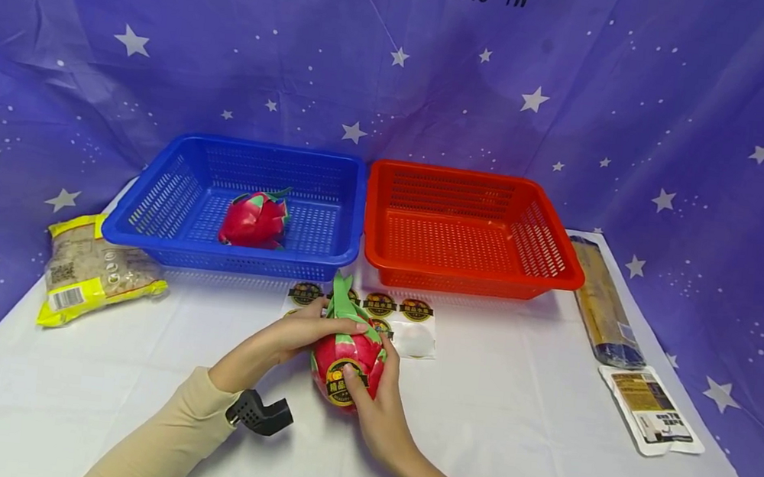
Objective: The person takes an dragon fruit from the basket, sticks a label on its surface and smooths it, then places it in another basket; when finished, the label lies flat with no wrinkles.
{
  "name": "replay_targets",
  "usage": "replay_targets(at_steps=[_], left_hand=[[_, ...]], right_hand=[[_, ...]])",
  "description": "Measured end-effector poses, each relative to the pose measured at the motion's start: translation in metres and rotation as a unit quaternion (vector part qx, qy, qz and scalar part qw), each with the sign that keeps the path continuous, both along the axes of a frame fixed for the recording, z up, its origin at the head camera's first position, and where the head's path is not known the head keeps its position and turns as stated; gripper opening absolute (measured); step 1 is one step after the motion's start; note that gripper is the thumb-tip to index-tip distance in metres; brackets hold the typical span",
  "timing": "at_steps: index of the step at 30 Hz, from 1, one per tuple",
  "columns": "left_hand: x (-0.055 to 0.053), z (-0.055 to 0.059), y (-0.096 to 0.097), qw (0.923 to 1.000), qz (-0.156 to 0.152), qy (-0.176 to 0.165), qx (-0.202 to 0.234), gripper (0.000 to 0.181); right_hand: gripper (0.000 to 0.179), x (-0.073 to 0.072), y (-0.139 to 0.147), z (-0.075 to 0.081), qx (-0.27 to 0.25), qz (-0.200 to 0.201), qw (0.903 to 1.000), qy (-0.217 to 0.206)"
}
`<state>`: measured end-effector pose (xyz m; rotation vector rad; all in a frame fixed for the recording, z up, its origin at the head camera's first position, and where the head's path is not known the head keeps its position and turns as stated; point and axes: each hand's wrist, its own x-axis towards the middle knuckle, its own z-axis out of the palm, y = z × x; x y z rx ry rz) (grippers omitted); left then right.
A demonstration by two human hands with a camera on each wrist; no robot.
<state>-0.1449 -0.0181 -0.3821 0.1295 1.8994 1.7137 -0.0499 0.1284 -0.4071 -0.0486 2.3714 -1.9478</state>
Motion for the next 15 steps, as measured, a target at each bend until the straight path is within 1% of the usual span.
replay_targets(at_steps=[6,11,15], left_hand=[[0.000,0.000,-0.001,0.9999,-0.008,0.003,0.010,0.044],[0.001,0.000,-0.002,1.0000,0.001,0.002,-0.005,0.046],[0.001,0.001,-0.002,0.9999,0.006,0.005,-0.014,0.048]], right_hand=[[0.055,0.000,0.006,0.002,-0.035,0.045,0.9983,-0.014],[0.053,-0.001,0.012,0.003,-0.058,0.085,0.9944,-0.026],[0.052,-0.003,0.016,0.003,-0.062,0.102,0.9924,-0.030]])
